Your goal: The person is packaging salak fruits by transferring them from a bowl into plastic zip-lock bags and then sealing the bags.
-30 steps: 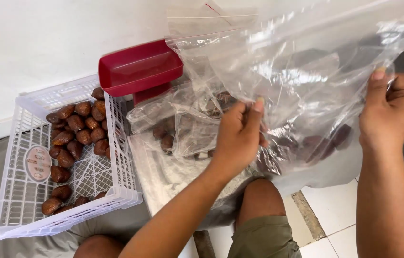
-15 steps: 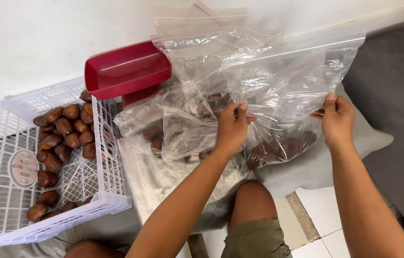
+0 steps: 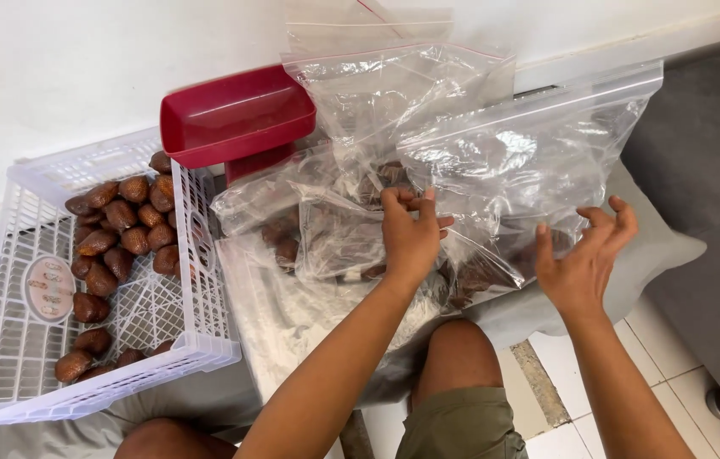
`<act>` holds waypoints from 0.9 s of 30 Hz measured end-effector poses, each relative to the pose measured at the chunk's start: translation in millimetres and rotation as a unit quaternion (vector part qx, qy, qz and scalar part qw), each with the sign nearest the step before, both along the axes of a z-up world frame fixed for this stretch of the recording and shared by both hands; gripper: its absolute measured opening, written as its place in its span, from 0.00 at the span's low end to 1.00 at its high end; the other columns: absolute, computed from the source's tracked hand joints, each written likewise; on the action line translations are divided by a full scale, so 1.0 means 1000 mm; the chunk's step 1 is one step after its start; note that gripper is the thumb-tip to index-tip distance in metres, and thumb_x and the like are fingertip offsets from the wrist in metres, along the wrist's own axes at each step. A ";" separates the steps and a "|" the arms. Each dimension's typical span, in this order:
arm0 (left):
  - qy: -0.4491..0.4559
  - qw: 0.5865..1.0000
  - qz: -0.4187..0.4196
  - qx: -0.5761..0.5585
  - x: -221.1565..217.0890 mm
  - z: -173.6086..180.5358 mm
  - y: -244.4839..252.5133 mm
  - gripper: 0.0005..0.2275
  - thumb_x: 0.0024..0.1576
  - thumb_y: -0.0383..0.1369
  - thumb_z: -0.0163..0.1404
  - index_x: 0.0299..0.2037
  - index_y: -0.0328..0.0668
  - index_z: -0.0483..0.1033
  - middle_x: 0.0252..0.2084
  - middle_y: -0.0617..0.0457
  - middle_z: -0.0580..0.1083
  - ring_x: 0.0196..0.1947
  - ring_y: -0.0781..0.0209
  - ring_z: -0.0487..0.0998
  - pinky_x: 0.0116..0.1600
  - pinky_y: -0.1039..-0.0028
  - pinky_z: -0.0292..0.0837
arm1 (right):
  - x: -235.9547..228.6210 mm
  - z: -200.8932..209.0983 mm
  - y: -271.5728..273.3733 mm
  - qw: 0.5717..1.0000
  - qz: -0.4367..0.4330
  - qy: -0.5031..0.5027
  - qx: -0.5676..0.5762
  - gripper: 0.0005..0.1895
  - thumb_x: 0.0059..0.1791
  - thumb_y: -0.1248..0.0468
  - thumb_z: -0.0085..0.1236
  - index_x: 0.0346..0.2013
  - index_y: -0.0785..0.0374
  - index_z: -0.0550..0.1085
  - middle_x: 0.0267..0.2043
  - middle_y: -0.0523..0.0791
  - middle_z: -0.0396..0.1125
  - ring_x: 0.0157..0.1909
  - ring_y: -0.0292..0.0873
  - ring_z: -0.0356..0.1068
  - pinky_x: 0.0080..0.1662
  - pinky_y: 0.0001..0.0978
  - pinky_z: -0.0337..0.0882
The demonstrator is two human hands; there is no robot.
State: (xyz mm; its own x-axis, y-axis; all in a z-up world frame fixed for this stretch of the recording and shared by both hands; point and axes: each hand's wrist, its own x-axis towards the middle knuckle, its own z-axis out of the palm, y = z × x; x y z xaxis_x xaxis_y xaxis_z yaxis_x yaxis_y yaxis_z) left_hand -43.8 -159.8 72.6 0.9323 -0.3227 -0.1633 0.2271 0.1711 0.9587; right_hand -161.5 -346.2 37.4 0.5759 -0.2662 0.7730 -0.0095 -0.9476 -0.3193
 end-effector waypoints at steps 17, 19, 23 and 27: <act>-0.442 0.691 -0.259 0.510 -0.037 -0.033 -0.011 0.49 0.47 0.47 0.67 0.77 0.53 0.48 0.79 0.31 0.39 0.78 0.29 0.31 0.71 0.27 0.27 | 0.014 -0.017 0.003 0.979 -0.056 0.195 0.009 0.38 0.49 0.49 0.62 0.73 0.47 0.64 0.79 0.58 0.38 0.77 0.74 0.38 0.63 0.89 0.44; -0.424 0.674 -0.263 0.545 -0.025 -0.040 -0.013 0.53 0.47 0.49 0.67 0.78 0.53 0.43 0.79 0.31 0.36 0.78 0.30 0.29 0.72 0.28 0.24 | 0.005 -0.043 -0.001 0.976 -0.058 0.210 -0.002 0.37 0.48 0.45 0.60 0.72 0.44 0.65 0.80 0.56 0.39 0.78 0.71 0.38 0.65 0.87 0.44; -0.414 0.665 -0.247 0.570 -0.008 -0.050 -0.023 0.51 0.44 0.52 0.65 0.77 0.53 0.48 0.80 0.34 0.35 0.79 0.32 0.30 0.71 0.28 0.23 | 0.019 -0.081 -0.015 0.959 -0.069 0.276 -0.007 0.38 0.47 0.40 0.54 0.72 0.36 0.62 0.81 0.55 0.36 0.80 0.69 0.35 0.63 0.86 0.48; -0.398 0.663 -0.238 0.587 0.017 -0.067 -0.034 0.50 0.46 0.53 0.64 0.77 0.50 0.49 0.79 0.32 0.42 0.79 0.31 0.32 0.72 0.30 0.24 | 0.055 -0.102 -0.032 0.956 -0.068 0.283 -0.036 0.29 0.51 0.38 0.50 0.66 0.38 0.69 0.79 0.53 0.41 0.81 0.65 0.37 0.63 0.82 0.54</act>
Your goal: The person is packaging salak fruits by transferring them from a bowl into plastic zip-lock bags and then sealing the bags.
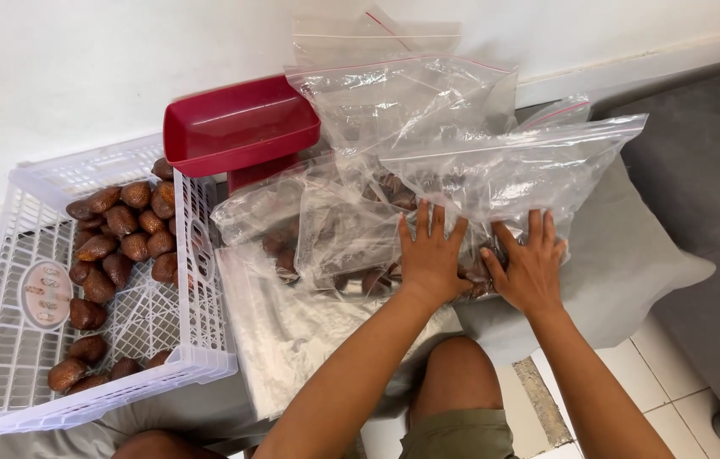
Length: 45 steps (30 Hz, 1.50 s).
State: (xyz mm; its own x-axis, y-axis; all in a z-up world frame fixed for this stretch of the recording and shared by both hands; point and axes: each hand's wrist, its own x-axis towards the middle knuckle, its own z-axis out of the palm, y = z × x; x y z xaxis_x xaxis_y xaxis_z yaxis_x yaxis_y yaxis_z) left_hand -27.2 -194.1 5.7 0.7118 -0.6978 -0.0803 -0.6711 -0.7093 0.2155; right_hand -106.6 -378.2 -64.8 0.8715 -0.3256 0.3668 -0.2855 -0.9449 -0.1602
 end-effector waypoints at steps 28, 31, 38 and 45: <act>-0.020 0.993 0.075 -0.087 0.005 0.012 0.018 0.42 0.54 0.38 0.63 0.76 0.43 0.49 0.78 0.30 0.41 0.79 0.30 0.34 0.75 0.38 0.36 | 0.057 0.024 0.016 0.998 0.020 0.006 0.057 0.24 0.57 0.44 0.46 0.67 0.44 0.68 0.76 0.55 0.44 0.77 0.64 0.46 0.61 0.84 0.56; -0.004 0.982 0.047 -0.185 -0.031 0.039 0.057 0.26 0.59 0.40 0.54 0.66 0.35 0.67 0.72 0.27 0.58 0.73 0.31 0.57 0.74 0.40 0.45 | 0.030 0.038 0.048 0.970 0.017 -0.242 -0.024 0.20 0.49 0.62 0.63 0.56 0.55 0.80 0.68 0.60 0.58 0.64 0.69 0.63 0.59 0.66 0.67; -0.229 0.817 0.262 -0.461 -0.032 0.021 0.151 0.14 0.47 0.37 0.63 0.41 0.47 0.75 0.39 0.53 0.73 0.40 0.49 0.75 0.46 0.62 0.71 | 0.014 0.074 0.129 0.938 0.162 -0.238 0.192 0.10 0.48 0.68 0.61 0.43 0.55 0.82 0.41 0.44 0.73 0.40 0.49 0.76 0.41 0.36 0.76; 0.235 0.830 0.335 -0.380 -0.003 0.046 0.192 0.47 0.51 0.37 0.63 0.76 0.35 0.42 0.67 0.34 0.63 0.72 0.35 0.58 0.74 0.49 0.58 | 0.047 0.119 0.193 0.968 0.201 0.140 0.048 0.58 0.42 0.60 0.69 0.80 0.50 0.45 0.74 0.61 0.48 0.75 0.65 0.47 0.68 0.73 0.39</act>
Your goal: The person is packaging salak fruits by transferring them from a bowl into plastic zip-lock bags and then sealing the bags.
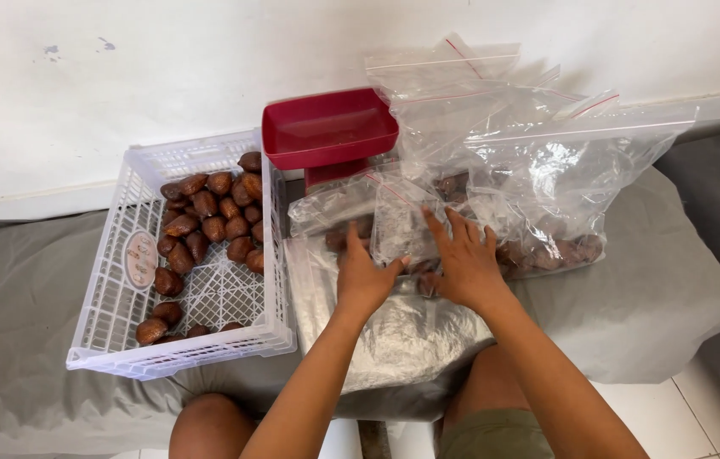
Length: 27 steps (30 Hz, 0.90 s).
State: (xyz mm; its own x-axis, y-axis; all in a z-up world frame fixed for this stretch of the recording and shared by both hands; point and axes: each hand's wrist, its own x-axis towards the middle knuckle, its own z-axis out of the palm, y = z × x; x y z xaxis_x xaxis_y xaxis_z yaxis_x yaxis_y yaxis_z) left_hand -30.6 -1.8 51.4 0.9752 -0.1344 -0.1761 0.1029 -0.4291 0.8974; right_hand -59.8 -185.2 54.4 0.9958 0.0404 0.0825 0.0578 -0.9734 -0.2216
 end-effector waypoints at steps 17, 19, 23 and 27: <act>-0.212 0.943 0.118 -0.230 -0.021 0.005 0.054 0.05 0.64 0.27 0.49 0.37 0.36 0.78 0.28 0.52 0.71 0.36 0.65 0.69 0.47 0.70 0.71 | 0.001 -0.024 0.020 0.944 0.025 -0.302 0.133 0.21 0.53 0.50 0.55 0.58 0.53 0.72 0.56 0.48 0.65 0.57 0.56 0.67 0.58 0.53 0.62; -0.209 0.941 0.141 -0.227 -0.020 -0.001 0.067 0.06 0.64 0.27 0.49 0.36 0.38 0.78 0.27 0.55 0.70 0.35 0.67 0.68 0.46 0.73 0.71 | -0.002 -0.032 0.021 0.938 -0.001 -0.298 0.175 0.22 0.57 0.55 0.50 0.64 0.60 0.67 0.59 0.54 0.62 0.58 0.62 0.65 0.57 0.56 0.61; -0.113 0.961 0.136 -0.210 -0.013 -0.012 0.075 0.17 0.56 0.39 0.60 0.48 0.35 0.74 0.45 0.42 0.73 0.45 0.55 0.75 0.49 0.68 0.71 | 0.003 -0.063 0.011 0.886 -0.201 -0.044 0.415 0.38 0.56 0.46 0.51 0.71 0.68 0.55 0.66 0.62 0.55 0.69 0.66 0.58 0.64 0.63 0.58; -0.047 0.980 0.077 -0.179 -0.021 -0.001 0.072 0.21 0.54 0.41 0.64 0.52 0.37 0.77 0.48 0.41 0.79 0.51 0.53 0.80 0.53 0.66 0.74 | 0.001 -0.080 0.005 0.731 -0.349 -0.012 0.587 0.43 0.57 0.41 0.48 0.71 0.73 0.49 0.70 0.67 0.49 0.68 0.64 0.61 0.59 0.57 0.67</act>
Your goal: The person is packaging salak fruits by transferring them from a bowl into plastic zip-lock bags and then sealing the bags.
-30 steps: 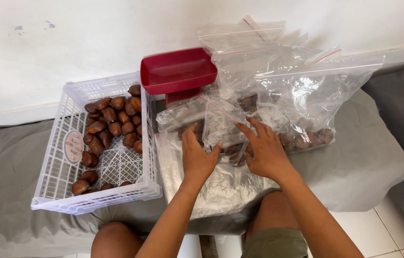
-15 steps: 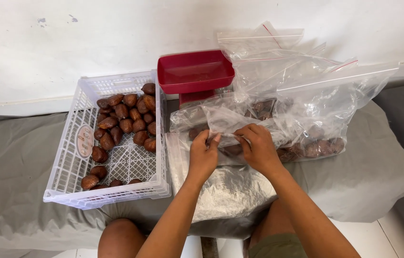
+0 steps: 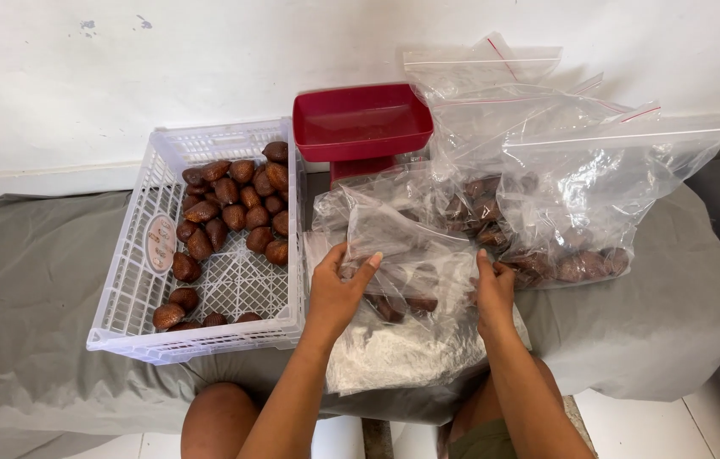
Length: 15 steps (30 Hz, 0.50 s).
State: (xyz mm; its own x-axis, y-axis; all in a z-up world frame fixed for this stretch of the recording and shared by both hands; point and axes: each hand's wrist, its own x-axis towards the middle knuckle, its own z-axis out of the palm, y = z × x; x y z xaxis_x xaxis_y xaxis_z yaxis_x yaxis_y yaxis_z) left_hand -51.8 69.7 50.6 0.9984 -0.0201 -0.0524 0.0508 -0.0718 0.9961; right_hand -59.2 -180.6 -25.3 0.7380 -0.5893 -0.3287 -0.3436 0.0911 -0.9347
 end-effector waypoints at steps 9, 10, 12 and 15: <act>-0.247 0.968 0.010 -0.052 0.004 0.028 0.002 0.09 0.63 0.24 0.49 0.47 0.35 0.83 0.36 0.44 0.82 0.42 0.61 0.79 0.53 0.62 0.75 | -0.008 0.031 0.020 0.938 0.054 -0.335 -0.066 0.05 0.58 0.62 0.56 0.47 0.58 0.73 0.42 0.37 0.70 0.45 0.30 0.67 0.53 0.28 0.70; -0.246 0.968 0.012 -0.052 0.003 0.027 0.004 0.09 0.63 0.24 0.49 0.47 0.35 0.83 0.36 0.44 0.82 0.42 0.61 0.79 0.53 0.62 0.75 | -0.009 0.041 0.014 0.938 0.056 -0.335 -0.065 0.05 0.58 0.62 0.56 0.47 0.58 0.73 0.42 0.37 0.70 0.45 0.30 0.67 0.53 0.28 0.70; -0.281 0.957 0.044 -0.064 0.001 0.024 0.008 0.10 0.63 0.21 0.48 0.46 0.35 0.84 0.37 0.44 0.82 0.44 0.63 0.77 0.54 0.60 0.75 | -0.010 0.060 0.003 0.911 0.068 -0.386 -0.126 0.07 0.55 0.70 0.60 0.43 0.62 0.69 0.36 0.42 0.71 0.37 0.34 0.69 0.48 0.27 0.72; -0.303 0.946 0.064 -0.097 -0.010 0.040 0.013 0.10 0.64 0.20 0.47 0.47 0.33 0.82 0.41 0.44 0.82 0.49 0.63 0.76 0.58 0.60 0.73 | -0.015 0.084 0.006 0.894 0.057 -0.409 -0.173 0.09 0.54 0.72 0.60 0.42 0.62 0.68 0.37 0.43 0.71 0.38 0.32 0.67 0.49 0.29 0.71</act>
State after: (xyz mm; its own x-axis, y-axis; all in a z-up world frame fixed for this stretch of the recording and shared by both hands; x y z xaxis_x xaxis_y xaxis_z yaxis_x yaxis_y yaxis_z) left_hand -62.1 82.5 90.5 0.8388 0.1523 0.5227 -0.5379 0.0825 0.8390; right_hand -74.0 -174.3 59.1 0.7108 -0.4566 0.5351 0.4784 -0.2439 -0.8436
